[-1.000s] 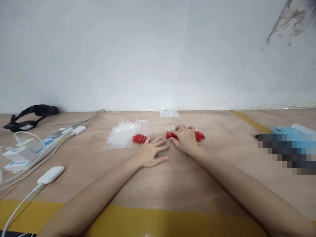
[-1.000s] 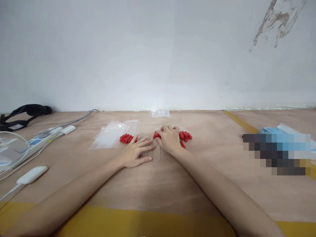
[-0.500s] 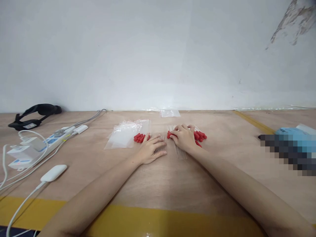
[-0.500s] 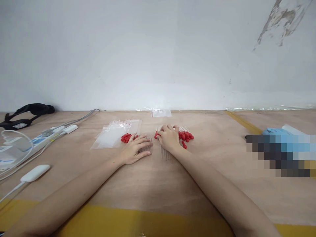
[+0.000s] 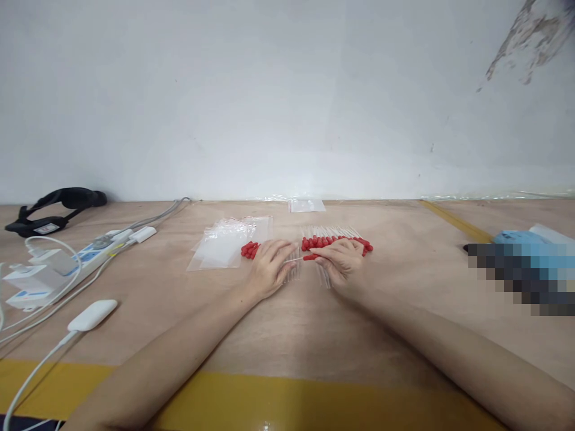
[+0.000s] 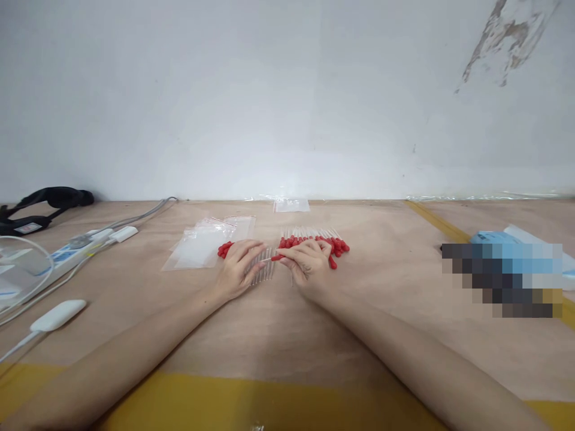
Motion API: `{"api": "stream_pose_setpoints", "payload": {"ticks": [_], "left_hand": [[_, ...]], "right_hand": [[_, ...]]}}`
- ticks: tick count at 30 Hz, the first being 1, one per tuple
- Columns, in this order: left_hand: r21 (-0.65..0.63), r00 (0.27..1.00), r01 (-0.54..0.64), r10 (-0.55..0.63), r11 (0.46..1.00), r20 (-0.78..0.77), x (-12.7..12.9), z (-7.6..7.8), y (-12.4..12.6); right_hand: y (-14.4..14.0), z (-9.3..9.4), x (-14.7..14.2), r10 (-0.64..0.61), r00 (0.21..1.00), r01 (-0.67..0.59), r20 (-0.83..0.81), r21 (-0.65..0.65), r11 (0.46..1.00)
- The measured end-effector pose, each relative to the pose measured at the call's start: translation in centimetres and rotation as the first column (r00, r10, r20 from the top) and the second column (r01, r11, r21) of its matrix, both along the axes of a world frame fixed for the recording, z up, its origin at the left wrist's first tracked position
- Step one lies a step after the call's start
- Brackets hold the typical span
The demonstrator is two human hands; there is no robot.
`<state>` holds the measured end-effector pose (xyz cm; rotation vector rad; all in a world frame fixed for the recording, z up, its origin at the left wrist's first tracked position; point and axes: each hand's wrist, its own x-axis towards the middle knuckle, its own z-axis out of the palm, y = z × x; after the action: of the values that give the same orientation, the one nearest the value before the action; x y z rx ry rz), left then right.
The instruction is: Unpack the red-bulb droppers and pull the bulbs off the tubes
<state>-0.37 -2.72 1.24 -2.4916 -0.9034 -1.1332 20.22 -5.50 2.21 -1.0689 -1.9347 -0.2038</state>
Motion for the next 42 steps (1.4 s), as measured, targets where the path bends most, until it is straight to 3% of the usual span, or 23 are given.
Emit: {"api": "stream_pose_setpoints", "payload": {"ticks": [3, 7, 18, 32, 37, 42], "left_hand": [[-0.002, 0.996, 0.071, -0.071, 0.997, -0.057, 0.0, -0.6, 0.1], [0.020, 0.993, 0.058, -0.055, 0.998, -0.105, 0.0, -1.0, 0.0], [0.040, 0.957, 0.072, -0.058, 0.997, -0.285, 0.5, -0.6, -1.3], [-0.007, 0.961, 0.101, -0.100, 0.995, -0.257, 0.4, -1.1, -1.2], [0.009, 0.983, 0.033, -0.031, 0.999, -0.180, -0.8, -1.1, -0.9], [-0.048, 0.998, -0.022, 0.019, 0.999, -0.051, -1.5, -0.9, -0.5]], "right_hand": [[-0.5, -0.9, 0.3, 0.037, 0.997, -0.044, -0.072, -0.087, 0.995], [-0.1, -1.6, 0.4, 0.051, 0.996, -0.061, -0.071, -0.155, 0.986], [-0.6, -1.9, -0.2, 0.050, 0.956, -0.071, 0.288, 0.062, 0.996], [-0.7, -2.4, 0.9, 0.007, 0.925, -0.064, 0.379, 0.137, 0.989], [-0.1, -2.3, 2.5, -0.021, 0.942, -0.032, 0.336, 0.151, 0.988], [1.8, -1.6, 4.9, -0.073, 0.997, 0.073, 0.006, -0.007, 0.997]]}}
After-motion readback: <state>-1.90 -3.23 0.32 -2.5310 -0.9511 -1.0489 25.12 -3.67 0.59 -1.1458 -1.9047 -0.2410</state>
